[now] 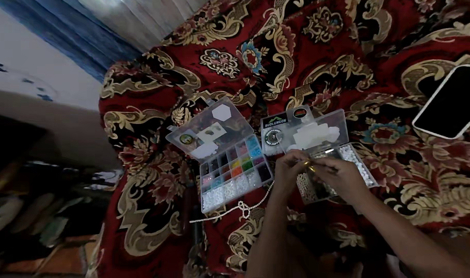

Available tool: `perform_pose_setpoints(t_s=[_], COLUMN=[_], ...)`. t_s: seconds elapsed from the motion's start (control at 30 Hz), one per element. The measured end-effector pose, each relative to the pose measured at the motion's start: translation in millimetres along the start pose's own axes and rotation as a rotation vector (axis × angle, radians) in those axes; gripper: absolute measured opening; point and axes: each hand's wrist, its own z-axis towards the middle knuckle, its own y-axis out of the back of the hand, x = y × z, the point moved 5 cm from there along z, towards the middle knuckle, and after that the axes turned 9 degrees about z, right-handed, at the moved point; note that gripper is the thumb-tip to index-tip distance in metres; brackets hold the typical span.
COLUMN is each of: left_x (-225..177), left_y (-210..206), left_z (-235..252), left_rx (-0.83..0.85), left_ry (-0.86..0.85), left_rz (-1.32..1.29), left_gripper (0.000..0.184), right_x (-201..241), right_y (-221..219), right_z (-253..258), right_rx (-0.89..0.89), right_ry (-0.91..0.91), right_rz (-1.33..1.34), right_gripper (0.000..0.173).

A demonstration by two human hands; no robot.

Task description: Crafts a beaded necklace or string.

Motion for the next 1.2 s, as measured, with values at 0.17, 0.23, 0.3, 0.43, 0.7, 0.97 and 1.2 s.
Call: perform_pose_setpoints(t_s=[0.17,0.23,0.3,0.43,0.7,0.97,1.2], left_x=[-6.8,-11.5,-12.5,-10.0,-2.0,-1.4,-8.5], left_y=[11.1,17.7,21.9,8.9,-12.0,-15.5,6.0], left_z=[0.5,-0.4,-2.4,-4.6,-3.9,-2.9,-2.7], left_rx=[-0.011,0.016,0.083,0.229,0.306,0.301,0.088], left_ry=[0.073,0.188,0.286,0.423,0.522,0.505,0.418], left_rz=[0.124,0.416,0.793,1.184,1.385,1.439,1.023], left_gripper=[0.004,0.007,0.015,0.019,0.023,0.021,0.024], right_x=[3.3,2.4,1.5,1.7,-3.7,-2.4,0.9], right_y=[-6.3,-6.6,-6.0,-4.9,-0.3,3.3,6.7], right_z=[5.3,7.4,9.0,10.3,10.0,8.6,7.0], right_rx=[-0.008,-0.015,-0.029,-0.073,-0.075,-0.079,-0.072], right_ry=[0.03,0.023,0.04,0.146,0.071,0.033,-0.025], right_rz=[0.022,0.021,-0.012,-0.118,-0.079,0.033,0.042], right_gripper=[0.016,0.016,0.017,0.019,0.017,0.015,0.016])
